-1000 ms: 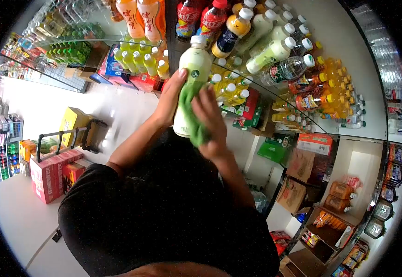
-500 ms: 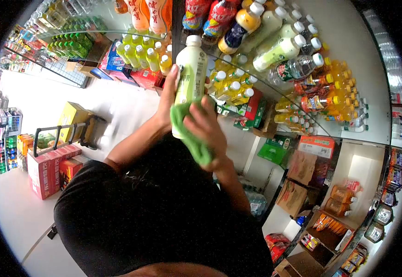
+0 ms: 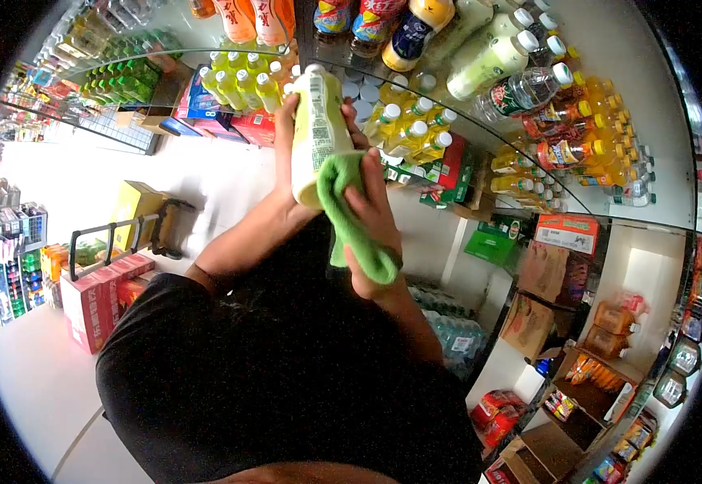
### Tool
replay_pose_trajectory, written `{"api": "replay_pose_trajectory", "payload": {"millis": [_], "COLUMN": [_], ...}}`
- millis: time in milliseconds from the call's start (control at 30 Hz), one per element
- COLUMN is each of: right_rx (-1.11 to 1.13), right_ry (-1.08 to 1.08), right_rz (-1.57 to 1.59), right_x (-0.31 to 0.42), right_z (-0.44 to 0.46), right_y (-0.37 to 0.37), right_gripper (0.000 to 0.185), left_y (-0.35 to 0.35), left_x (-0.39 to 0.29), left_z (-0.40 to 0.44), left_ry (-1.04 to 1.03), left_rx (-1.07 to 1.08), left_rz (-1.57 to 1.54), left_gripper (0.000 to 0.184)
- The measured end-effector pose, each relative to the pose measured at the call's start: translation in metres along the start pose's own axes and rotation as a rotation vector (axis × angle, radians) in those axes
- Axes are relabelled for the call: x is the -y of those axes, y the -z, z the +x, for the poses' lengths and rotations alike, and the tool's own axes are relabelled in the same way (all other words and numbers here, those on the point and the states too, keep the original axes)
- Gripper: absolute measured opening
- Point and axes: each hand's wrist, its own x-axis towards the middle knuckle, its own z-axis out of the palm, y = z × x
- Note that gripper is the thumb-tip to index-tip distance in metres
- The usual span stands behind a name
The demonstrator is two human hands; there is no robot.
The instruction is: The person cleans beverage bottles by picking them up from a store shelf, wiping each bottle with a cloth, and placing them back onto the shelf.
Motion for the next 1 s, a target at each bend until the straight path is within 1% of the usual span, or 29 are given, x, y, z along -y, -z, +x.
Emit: {"api": "replay_pose_trajectory", "payload": {"millis": [33, 67, 133, 200, 233, 267, 333, 400, 467, 500, 533, 600, 633, 667, 700, 733, 767, 833, 933, 967, 1000], "right_rx": [-0.006, -0.079, -0.216, -0.367, -0.394, -0.385, -0.384, -0.386, -0.427, -0.437, -0.428, -0.405, -0.390, -0.387, -0.307, -0.278, -0.251, -0.226, -0.170, -0.243, -0.290], "right_ry": [-0.009, -0.125, -0.367, -0.463, -0.498, -0.494, -0.557, -0.578, -0.653, -0.674, -0.678, -0.639, -0.672, -0.661, -0.576, -0.537, -0.498, -0.421, -0.350, -0.367, -0.365], "right_rz": [-0.022, 0.139, 0.463, 0.641, 0.725, 0.729, 0.788, 0.805, 0.862, 0.845, 0.847, 0.889, 0.835, 0.841, 0.779, 0.728, 0.676, 0.557, 0.511, 0.492, 0.472], "right_x": [0.002, 0.008, 0.023, 0.024, 0.020, 0.021, 0.028, 0.031, 0.030, 0.030, 0.030, 0.032, 0.036, 0.040, 0.046, 0.046, 0.046, 0.047, 0.063, 0.065, 0.065], "right_z": [0.008, 0.017, 0.034, 0.030, 0.021, 0.016, 0.010, 0.007, -0.002, -0.006, -0.010, -0.013, -0.011, -0.007, 0.000, 0.001, 0.002, 0.004, 0.023, 0.023, 0.024], "right_y": [-0.004, -0.006, -0.012, -0.018, -0.018, -0.018, -0.017, -0.016, -0.011, -0.010, -0.009, -0.007, -0.006, -0.007, -0.009, -0.010, -0.011, -0.012, -0.009, -0.008, -0.005], "right_gripper": [0.065, 0.068, 0.076, 0.064, 0.061, 0.061, 0.061, 0.060, 0.060, 0.060, 0.060, 0.059, 0.065, 0.065, 0.070, 0.074, 0.078, 0.083, 0.088, 0.090, 0.091], "left_y": [0.001, 0.008, -0.016, -0.025, -0.028, -0.023, -0.015, -0.012, -0.011, -0.011, -0.012, -0.015, -0.015, -0.013, -0.010, -0.005, -0.001, 0.003, 0.016, 0.020, 0.019], "left_x": [0.001, -0.001, 0.006, 0.007, 0.006, 0.002, -0.005, -0.005, -0.004, -0.002, -0.001, 0.000, 0.000, 0.000, 0.001, 0.002, -0.002, 0.002, 0.000, -0.001, 0.000], "left_z": [-0.001, -0.001, -0.015, -0.024, -0.026, -0.024, -0.016, -0.016, -0.020, -0.024, -0.027, -0.035, -0.035, -0.034, -0.033, -0.033, -0.035, -0.038, -0.039, -0.041, -0.043], "left_ry": [-0.012, 0.023, 0.008, -0.026, -0.061, -0.069, -0.186, -0.214, -0.264, -0.255, -0.264, -0.232, -0.242, -0.247, -0.273, -0.297, -0.237, -0.192, -0.059, -0.035, -0.049], "left_rx": [0.032, 0.090, 0.008, 0.015, 0.033, 0.036, 0.042, 0.056, 0.160, 0.180, 0.177, 0.258, 0.253, 0.260, 0.269, 0.276, 0.313, 0.345, 0.447, 0.479, 0.533], "left_rz": [-0.014, 0.045, 0.044, 0.074, 0.115, 0.115, 0.293, 0.329, 0.408, 0.433, 0.431, 0.504, 0.557, 0.566, 0.599, 0.629, 0.686, 0.710, 0.768, 0.800, 0.890], "left_gripper": [0.053, 0.052, 0.055, 0.056, 0.058, 0.058, 0.058, 0.061, 0.066, 0.075, 0.075, 0.083, 0.095, 0.095, 0.100, 0.105, 0.116, 0.119, 0.124, 0.127, 0.123]}}
